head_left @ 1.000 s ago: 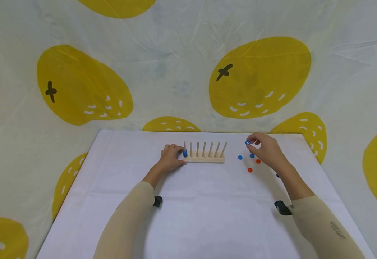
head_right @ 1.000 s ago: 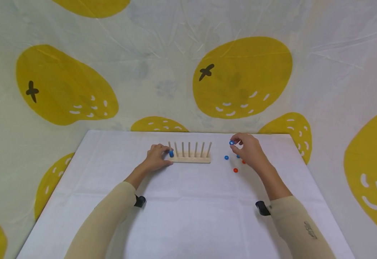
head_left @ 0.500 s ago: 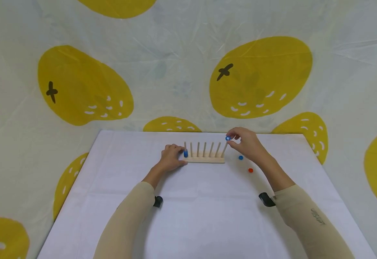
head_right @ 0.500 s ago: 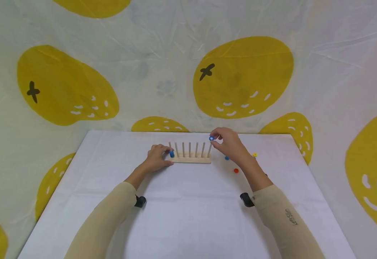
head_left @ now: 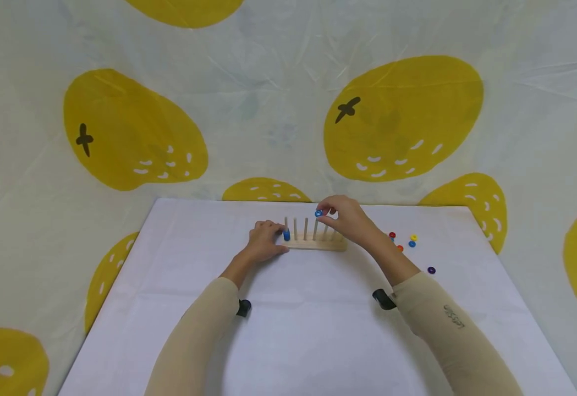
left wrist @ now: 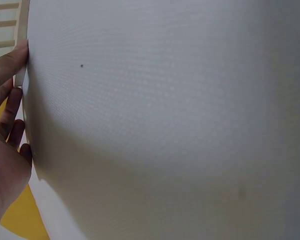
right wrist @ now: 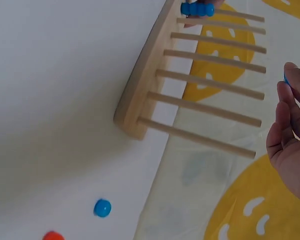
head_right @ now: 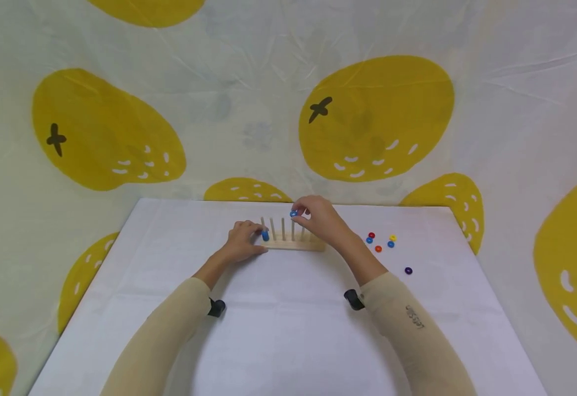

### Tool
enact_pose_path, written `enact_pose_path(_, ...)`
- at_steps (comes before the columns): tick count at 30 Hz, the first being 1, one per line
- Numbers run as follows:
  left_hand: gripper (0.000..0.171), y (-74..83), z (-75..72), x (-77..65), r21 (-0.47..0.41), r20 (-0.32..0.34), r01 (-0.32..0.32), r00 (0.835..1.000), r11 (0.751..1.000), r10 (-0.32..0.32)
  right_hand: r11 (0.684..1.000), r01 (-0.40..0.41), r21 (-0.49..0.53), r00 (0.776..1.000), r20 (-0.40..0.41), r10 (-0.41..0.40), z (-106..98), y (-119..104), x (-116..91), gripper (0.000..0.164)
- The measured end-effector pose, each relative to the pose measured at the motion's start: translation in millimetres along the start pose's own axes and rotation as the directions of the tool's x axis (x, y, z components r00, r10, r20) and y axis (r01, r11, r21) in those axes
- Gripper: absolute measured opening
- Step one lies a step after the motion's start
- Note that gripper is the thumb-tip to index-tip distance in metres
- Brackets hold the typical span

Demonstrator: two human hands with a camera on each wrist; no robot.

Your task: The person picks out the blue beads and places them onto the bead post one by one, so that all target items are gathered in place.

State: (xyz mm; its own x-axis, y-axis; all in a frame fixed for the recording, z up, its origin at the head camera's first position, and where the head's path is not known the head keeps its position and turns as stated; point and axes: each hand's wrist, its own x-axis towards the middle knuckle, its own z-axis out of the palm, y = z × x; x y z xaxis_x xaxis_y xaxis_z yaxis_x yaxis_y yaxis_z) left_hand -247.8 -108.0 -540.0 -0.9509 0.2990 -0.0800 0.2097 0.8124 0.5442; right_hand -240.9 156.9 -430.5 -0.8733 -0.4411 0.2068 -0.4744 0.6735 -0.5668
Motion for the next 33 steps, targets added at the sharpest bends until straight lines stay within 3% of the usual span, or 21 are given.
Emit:
enact_pose_path(5,0.060,-0.3,1.9,1.1,0.011,0.012,0.010,1.000,1.000,-0.010,1.000,-0.011,0.001,0.999,0.041,0.011,11,-5,5,0.020)
enact_pose_path(11,0.061,1.0,1.9,1.6,0.009,0.025,0.004,1.000,1.000,-0.005,0.999,0.041,-0.019,0.998,0.055,-0.040,19,-9,11,0.019)
enact_pose_path(33,0.059,-2.0,-0.7,2.0,0.022,0.006,-0.024,1.000,0.999,0.024,0.997,0.075,-0.032,0.991,0.109,-0.071,35,-36,43,0.020)
